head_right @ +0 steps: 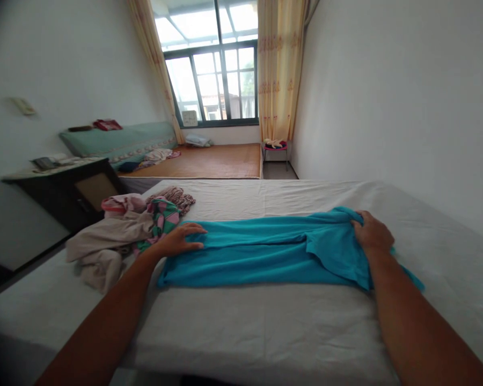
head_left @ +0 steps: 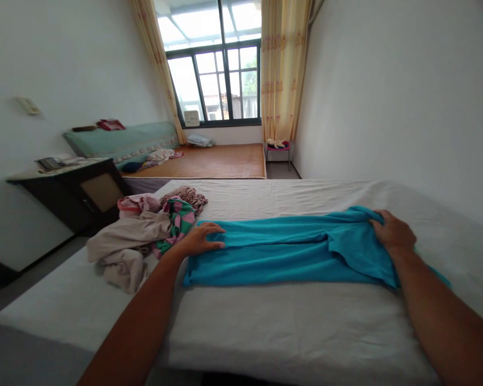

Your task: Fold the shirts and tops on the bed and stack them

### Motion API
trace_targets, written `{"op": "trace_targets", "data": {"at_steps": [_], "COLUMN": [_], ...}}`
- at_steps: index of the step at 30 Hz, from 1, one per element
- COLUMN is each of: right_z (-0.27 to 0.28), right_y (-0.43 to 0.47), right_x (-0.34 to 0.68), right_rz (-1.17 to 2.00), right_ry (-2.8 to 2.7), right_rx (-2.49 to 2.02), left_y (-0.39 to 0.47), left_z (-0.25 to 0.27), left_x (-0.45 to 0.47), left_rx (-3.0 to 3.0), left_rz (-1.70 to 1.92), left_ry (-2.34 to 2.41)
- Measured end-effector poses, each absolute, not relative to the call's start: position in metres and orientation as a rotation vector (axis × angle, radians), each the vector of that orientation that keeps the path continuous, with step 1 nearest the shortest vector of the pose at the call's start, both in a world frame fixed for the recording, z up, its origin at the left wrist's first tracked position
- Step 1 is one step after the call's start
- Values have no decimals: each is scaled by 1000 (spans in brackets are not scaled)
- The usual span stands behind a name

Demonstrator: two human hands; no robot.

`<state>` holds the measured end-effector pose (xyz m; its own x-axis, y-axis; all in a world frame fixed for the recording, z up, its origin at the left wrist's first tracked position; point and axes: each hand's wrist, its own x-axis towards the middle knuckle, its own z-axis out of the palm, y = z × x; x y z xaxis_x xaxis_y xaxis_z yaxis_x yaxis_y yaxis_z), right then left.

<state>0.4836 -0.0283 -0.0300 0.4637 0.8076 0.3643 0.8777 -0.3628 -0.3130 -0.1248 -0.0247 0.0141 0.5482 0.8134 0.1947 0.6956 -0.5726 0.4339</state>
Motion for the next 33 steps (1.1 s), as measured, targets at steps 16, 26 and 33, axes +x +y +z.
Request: {"op": "trace_targets", "data": {"at_steps": [16,26,33], "right_z": [-69,-71,-70], "right_y": [-7,-6,-10], "right_x": [450,455,455], "right_rz": [-153,-110,-93], "right_ry": [-2179,-2169,-2170], "right_rx": [-1760,-1761,-1720], "left_y": [-57,-171,-172], "left_z": [40,27,19], "left_x": [-143,-132,-128], "left_rx": [2305,2016,1785], "left_rz": [199,141,659], "left_ry": [2148,2120,1887]}}
